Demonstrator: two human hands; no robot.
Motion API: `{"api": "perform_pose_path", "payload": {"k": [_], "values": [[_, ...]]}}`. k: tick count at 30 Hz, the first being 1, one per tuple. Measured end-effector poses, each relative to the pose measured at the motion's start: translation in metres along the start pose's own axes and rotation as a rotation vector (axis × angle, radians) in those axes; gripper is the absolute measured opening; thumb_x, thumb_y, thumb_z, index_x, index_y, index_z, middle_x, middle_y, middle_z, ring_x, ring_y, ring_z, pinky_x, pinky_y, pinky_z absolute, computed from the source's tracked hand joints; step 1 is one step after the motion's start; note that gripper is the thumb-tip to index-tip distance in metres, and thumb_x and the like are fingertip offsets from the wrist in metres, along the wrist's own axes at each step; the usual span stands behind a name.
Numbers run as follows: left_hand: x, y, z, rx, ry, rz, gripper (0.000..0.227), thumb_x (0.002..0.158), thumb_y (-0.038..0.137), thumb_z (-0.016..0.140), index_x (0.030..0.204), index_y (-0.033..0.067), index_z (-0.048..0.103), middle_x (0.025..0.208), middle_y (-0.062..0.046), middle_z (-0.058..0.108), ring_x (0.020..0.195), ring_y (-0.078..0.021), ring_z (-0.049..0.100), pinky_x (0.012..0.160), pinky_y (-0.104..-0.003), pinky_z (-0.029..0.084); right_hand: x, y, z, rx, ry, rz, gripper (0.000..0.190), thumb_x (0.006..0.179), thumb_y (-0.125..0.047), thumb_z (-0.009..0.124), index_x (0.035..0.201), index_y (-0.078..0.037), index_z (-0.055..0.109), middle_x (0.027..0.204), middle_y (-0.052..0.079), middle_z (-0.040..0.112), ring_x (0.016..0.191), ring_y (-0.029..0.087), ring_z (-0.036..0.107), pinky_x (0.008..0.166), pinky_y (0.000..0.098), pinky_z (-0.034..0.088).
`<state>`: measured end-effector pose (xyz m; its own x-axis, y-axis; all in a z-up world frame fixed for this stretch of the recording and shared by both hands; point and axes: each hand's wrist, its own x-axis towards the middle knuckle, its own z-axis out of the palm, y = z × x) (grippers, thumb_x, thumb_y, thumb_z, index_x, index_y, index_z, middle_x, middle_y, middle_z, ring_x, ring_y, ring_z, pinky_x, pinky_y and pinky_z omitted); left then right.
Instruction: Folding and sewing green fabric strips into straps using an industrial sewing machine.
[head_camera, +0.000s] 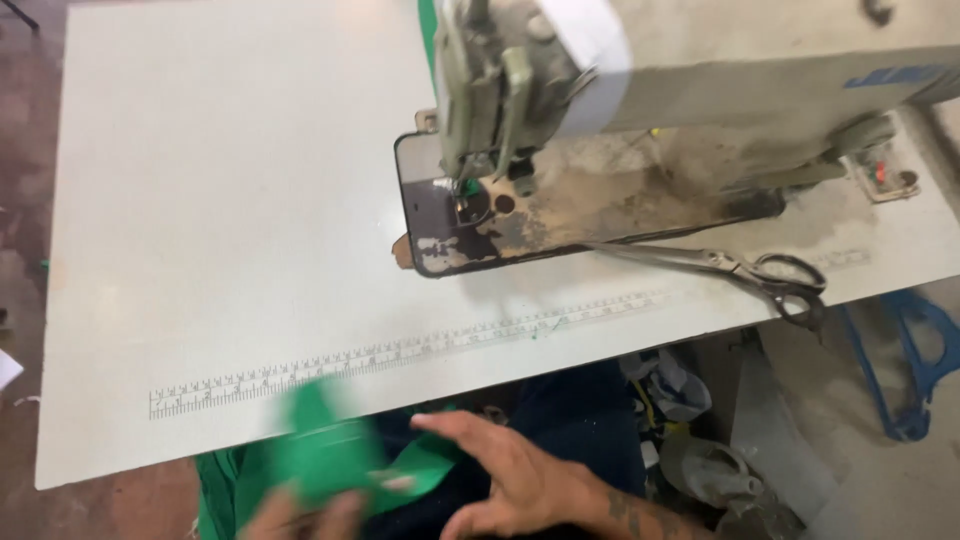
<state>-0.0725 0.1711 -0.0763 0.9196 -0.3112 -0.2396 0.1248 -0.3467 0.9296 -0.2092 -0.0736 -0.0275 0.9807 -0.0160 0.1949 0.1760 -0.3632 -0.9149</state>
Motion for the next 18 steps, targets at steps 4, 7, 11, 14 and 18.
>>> {"api": "perform_pose_path", "payload": {"k": [4, 7, 11, 14, 18], "values": [[-0.008, 0.106, 0.099, -0.132, -0.091, 0.321, 0.01, 0.078, 0.019, 0.092, 0.08, 0.0108, 0.087, 0.048, 0.004, 0.054, 0.046, -0.0042, 0.041, 0.041, -0.023, 0.033, -0.007, -0.012, -0.008, 0.152, 0.29, 0.128, 0.037, 0.103, -0.023, 0.075, 0.135, -0.004, 0.07, 0.125, 0.006, 0.078, 0.114, 0.015, 0.071, 0.102, 0.0355, 0.061], [0.009, 0.141, 0.115, -0.227, -0.22, 0.291, 0.014, 0.088, 0.016, 0.091, 0.095, 0.0077, 0.082, 0.063, 0.008, 0.048, 0.057, -0.0034, 0.038, 0.048, -0.024, 0.03, -0.032, 0.022, -0.023, 0.495, 0.447, 0.202, 0.041, 0.103, -0.022, 0.077, 0.137, -0.001, 0.069, 0.123, 0.007, 0.078, 0.109, 0.014, 0.071, 0.097, 0.0312, 0.06], [0.037, 0.186, 0.129, -0.228, -0.215, 0.358, 0.017, 0.089, 0.022, 0.09, 0.091, 0.0084, 0.081, 0.072, 0.004, 0.067, 0.068, -0.0054, 0.055, 0.061, -0.025, 0.045, -0.061, 0.035, -0.056, 0.227, 0.543, 0.308, 0.027, 0.099, -0.031, 0.079, 0.107, -0.005, 0.079, 0.092, 0.0, 0.074, 0.083, 0.011, 0.067, 0.074, 0.0288, 0.056], [0.038, 0.194, 0.12, -0.221, -0.242, 0.426, 0.015, 0.092, 0.021, 0.087, 0.098, 0.007, 0.085, 0.088, -0.001, 0.081, 0.085, -0.0092, 0.071, 0.078, -0.026, 0.06, -0.075, 0.025, -0.046, 0.162, 0.695, 0.388, 0.025, 0.096, -0.024, 0.081, 0.114, -0.007, 0.078, 0.099, 0.002, 0.08, 0.089, 0.011, 0.072, 0.08, 0.0271, 0.06], [0.037, 0.217, 0.11, -0.303, -0.431, 0.406, 0.018, 0.096, 0.022, 0.082, 0.104, 0.0056, 0.083, 0.096, -0.004, 0.084, 0.09, -0.0131, 0.079, 0.08, -0.026, 0.067, -0.074, 0.004, -0.056, 0.102, 0.755, 0.36, 0.024, 0.099, -0.02, 0.078, 0.115, -0.002, 0.077, 0.096, 0.005, 0.082, 0.086, 0.011, 0.074, 0.074, 0.0264, 0.06]]}}
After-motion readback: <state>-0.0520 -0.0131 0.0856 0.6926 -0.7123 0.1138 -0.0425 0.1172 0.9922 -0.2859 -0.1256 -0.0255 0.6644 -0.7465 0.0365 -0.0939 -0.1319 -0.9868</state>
